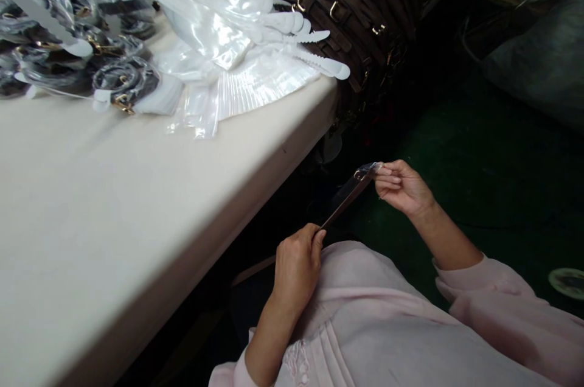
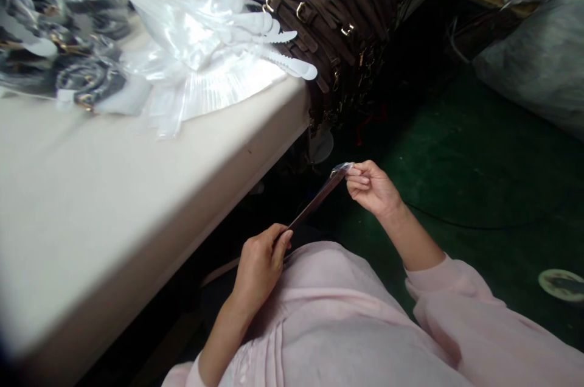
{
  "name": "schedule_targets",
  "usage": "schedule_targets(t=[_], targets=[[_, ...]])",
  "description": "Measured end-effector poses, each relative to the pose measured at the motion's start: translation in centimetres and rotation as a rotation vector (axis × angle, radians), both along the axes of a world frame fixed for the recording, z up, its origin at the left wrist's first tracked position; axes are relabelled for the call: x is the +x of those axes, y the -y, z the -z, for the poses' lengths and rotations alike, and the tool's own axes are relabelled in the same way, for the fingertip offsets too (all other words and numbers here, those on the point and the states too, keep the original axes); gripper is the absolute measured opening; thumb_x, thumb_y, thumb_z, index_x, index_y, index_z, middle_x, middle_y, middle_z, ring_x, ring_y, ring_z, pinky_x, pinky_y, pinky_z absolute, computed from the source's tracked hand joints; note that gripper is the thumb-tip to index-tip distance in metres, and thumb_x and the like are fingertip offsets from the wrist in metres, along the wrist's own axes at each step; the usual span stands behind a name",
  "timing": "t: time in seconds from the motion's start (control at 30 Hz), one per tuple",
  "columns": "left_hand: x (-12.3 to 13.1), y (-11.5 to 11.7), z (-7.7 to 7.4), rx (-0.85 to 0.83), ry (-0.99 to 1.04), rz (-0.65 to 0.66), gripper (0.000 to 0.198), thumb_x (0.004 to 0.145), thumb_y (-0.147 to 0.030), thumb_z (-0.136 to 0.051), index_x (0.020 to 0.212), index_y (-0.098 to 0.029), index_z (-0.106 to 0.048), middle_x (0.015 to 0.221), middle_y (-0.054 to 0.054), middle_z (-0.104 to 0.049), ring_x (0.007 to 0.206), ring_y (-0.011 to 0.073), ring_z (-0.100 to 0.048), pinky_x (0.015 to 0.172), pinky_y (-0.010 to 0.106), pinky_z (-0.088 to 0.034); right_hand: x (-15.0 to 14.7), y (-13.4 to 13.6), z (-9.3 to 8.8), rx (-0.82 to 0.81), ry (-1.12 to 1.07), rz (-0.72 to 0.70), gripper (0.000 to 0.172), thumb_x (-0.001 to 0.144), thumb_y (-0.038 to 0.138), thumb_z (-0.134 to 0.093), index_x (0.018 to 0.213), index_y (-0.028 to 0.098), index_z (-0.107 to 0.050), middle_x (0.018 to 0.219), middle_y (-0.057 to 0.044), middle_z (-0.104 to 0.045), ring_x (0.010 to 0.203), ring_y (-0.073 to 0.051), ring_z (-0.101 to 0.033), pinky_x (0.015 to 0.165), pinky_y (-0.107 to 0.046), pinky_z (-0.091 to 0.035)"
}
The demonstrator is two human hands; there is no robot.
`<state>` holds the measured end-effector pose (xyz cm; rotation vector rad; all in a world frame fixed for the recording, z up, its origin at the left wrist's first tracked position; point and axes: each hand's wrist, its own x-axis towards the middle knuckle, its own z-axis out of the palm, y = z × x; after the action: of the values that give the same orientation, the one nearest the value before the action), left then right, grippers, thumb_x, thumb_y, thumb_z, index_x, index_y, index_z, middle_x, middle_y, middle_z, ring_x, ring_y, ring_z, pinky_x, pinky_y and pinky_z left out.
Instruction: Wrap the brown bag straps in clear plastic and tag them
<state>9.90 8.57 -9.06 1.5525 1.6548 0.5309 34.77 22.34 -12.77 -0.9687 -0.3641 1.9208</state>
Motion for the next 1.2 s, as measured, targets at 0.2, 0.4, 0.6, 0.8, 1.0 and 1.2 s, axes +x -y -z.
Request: schedule_targets(t=[0.2, 0.4, 0.6, 0.8, 1.0, 1.2], targets=[[1.6, 0.5, 0.1, 0.057, 0.041, 0.003, 0.032, 0.098, -0.036, -0.041, 0.077, -0.021, -0.059, 0.06, -0.001, -0.056, 0.053, 0.0132, -0.052, 0.055, 0.025, -0.033, -0.4, 0.3, -0.1, 0.26, 0.551, -0.013, 0.013, 0.066, 0.02, -0.07, 0.069, 0.015, -0.058, 0.057, 0.003, -0.049, 0.044, -0.004, -0.032, 0.036, -0.016, -0.022], [1.8, -0.9, 0.7, 0.025, 0.008, -0.024, 0.03, 0.097, -0.035, -0.042, 0.075, -0.021, -0.059, 0.059, 0.0, -0.057, 0.053, 0.0144, -0.054, 0.055, 0.026, -0.032, -5.4, 4.8, 0.7, 0.333, 0.675, -0.297, 0.015, 0.069, 0.027, -0.068, 0.071, 0.015, -0.06, 0.052, 0.005, -0.051, 0.043, -0.005, -0.039, 0.041, -0.018, -0.027], [1.6, -2.7, 1.5, 0.004, -0.031, -0.042, 0.029, 0.097, -0.036, -0.043, 0.08, -0.022, -0.063, 0.065, 0.002, -0.065, 0.057, 0.0163, -0.06, 0.057, 0.025, -0.035, -8.0, 6.9, 0.0, 0.142, 0.342, -0.354, 0.017, 0.07, 0.027, -0.069, 0.073, 0.014, -0.058, 0.055, 0.005, -0.047, 0.043, -0.004, -0.033, 0.04, -0.017, -0.021], [-1.6, -0.7, 1.0, -0.002, -0.081, -0.092, 0.026, 0.096, -0.039, -0.046, 0.089, -0.023, -0.065, 0.076, 0.003, -0.069, 0.067, 0.0177, -0.064, 0.062, 0.026, -0.038, -4.2, 2.7, 0.3, -0.032, 0.079, -0.149, 0.026, 0.067, 0.019, -0.07, 0.064, 0.017, -0.044, 0.058, 0.008, -0.033, 0.044, -0.002, -0.02, 0.036, -0.013, -0.018], [-2.4, 0.2, -0.3, 0.01, 0.081, -0.13, 0.028, 0.096, -0.037, -0.048, 0.079, -0.021, -0.062, 0.064, -0.003, -0.063, 0.056, 0.0116, -0.059, 0.056, 0.022, -0.038, -4.5, 2.3, -0.5, 0.127, 0.266, -0.104, 0.014, 0.068, 0.019, -0.07, 0.073, 0.013, -0.057, 0.059, 0.005, -0.044, 0.046, -0.002, -0.03, 0.039, -0.014, -0.021], [-0.9, -2.3, -1.0, 0.082, 0.062, -0.095, 0.027, 0.095, -0.034, -0.05, 0.075, -0.02, -0.063, 0.059, -0.004, -0.061, 0.049, 0.0095, -0.052, 0.053, 0.023, -0.033, -9.6, 5.5, -1.5, 0.336, 0.517, -0.301, 0.012, 0.068, 0.022, -0.068, 0.072, 0.014, -0.06, 0.053, 0.005, -0.05, 0.043, -0.004, -0.038, 0.041, -0.017, -0.025]])
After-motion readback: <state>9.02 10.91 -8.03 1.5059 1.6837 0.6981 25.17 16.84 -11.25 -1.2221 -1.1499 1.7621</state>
